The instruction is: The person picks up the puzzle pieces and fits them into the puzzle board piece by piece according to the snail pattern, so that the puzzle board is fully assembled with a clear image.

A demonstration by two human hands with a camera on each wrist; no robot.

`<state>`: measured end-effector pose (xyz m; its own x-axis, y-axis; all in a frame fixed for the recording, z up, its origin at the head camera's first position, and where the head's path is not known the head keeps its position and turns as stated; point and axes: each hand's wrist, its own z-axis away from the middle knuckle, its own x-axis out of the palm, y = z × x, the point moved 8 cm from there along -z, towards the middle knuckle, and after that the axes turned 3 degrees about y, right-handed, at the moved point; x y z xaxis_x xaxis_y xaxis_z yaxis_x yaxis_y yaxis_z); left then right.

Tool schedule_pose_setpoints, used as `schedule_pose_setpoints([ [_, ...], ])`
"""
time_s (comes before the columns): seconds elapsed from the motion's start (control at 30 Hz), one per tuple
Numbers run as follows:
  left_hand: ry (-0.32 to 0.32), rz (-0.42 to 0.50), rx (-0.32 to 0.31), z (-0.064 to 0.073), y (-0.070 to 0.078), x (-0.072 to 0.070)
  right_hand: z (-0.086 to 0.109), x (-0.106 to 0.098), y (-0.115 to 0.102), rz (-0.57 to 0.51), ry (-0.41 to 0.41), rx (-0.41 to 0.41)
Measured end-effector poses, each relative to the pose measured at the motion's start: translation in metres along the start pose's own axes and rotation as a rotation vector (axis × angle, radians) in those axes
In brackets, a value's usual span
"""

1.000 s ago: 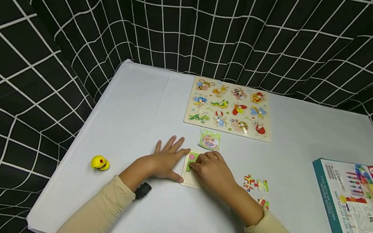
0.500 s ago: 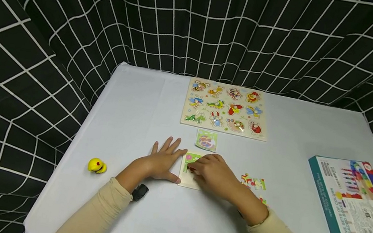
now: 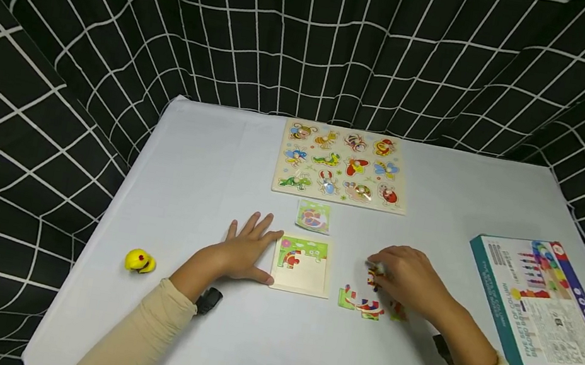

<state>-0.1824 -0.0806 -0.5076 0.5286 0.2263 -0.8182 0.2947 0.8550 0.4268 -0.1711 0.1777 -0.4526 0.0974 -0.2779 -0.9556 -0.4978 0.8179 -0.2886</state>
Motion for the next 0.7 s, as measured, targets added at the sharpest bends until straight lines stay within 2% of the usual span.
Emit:
schedule_pose_setpoints([
  [0.2,0.005,0.001,0.012,0.000,0.001,0.000,0.012,0.006,0.012,-0.002,-0.004,0.025],
  [0.4,0.000,0.030,0.023,0.002,0.002,0.000,0.011,0.011,0.011,0.030,0.010,0.018],
  [0.7,-0.002,0.012,0.011,0.003,0.001,-0.002,0.009,0.013,0.005,0.060,0.011,-0.033],
])
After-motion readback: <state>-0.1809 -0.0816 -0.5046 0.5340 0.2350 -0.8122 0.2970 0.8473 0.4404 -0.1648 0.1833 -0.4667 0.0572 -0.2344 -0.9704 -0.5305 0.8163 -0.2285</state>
